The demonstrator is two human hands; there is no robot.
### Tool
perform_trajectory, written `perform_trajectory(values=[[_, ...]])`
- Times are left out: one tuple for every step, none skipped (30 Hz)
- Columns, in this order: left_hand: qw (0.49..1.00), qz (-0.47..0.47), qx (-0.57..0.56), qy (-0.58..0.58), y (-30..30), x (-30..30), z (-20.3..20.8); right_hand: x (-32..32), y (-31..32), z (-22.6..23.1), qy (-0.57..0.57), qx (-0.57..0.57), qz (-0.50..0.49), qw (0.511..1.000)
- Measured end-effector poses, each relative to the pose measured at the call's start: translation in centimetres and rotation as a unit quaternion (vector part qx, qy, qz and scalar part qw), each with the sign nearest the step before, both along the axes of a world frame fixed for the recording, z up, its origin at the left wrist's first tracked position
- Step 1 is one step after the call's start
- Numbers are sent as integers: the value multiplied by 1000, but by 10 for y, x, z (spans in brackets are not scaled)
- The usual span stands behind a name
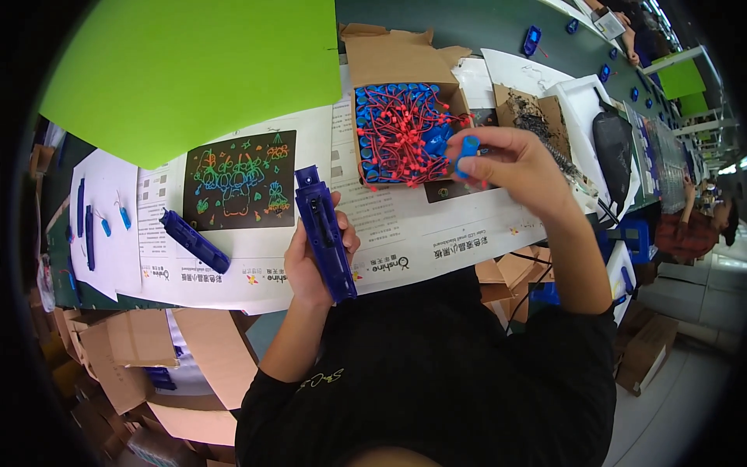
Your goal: The person assembles electronic components by applying glue to a blue plastic housing with a glue gun, inserting a battery and a wire with a light, and then placing the unit onto a conveyor belt.
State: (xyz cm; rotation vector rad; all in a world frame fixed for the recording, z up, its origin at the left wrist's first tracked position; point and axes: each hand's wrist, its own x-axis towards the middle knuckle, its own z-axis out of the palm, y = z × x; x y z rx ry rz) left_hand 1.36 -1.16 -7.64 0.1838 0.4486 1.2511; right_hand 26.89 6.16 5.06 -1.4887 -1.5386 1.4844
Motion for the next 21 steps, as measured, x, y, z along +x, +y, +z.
perform_trajectory(values=[[1000,-1,8,-1,0,0,-1,-8,-6,-3,34,-2,-5,999],[1000,2,3,1,0,0,-1,-17,-10,-6,71,-4,-7,997],[1000,-1,10,2,0,-1,-2,-29,-16,-8,104,-1,-25,994],[1000,-3,15,3,-1,-1,-2,-36,-20,-12,106,-7,-20,994],[1000,-6,9,5,1,-1,0,-42,-24,-16,121,-8,1,993],[1000,-1,2,7,2,-1,2,-49,-28,-21,137,-9,22,990],[1000,-10,1,22,2,-1,5,-59,-34,-24,144,-23,15,989],[999,-19,-1,39,2,-1,6,-68,-37,-29,145,-30,20,989],[999,-27,4,41,2,0,5,-76,-40,-35,141,-6,9,990],[999,-23,0,43,2,0,5,-84,-41,-41,138,20,-4,990],[999,-24,6,47,2,1,5,-92,-43,-48,156,23,-20,987],[998,-24,12,50,0,1,5,-100,-44,-48,157,20,-17,987],[999,-29,26,19,-1,-2,0,-108,-45,-49,123,54,-3,991],[999,-28,25,20,-3,-3,-2,-115,-46,-50,88,87,10,992],[999,-23,-3,42,-5,-3,-1,-120,-46,-59,38,119,12,992],[997,-19,-31,64,-6,-3,0,-123,-45,-64,39,119,12,992],[998,-20,-36,52,-7,-4,-4,-126,-45,-68,-15,189,20,982],[998,-19,-36,52,-7,-4,-3,-130,-44,-72,-69,258,28,963],[996,-13,-46,79,-6,-3,-2,-134,-43,-76,-72,275,9,959],[993,-6,-55,105,-6,-1,-1,-137,-43,-80,-72,275,11,959],[993,-4,-55,104,-5,1,-1,-140,-42,-83,-69,305,0,950]])
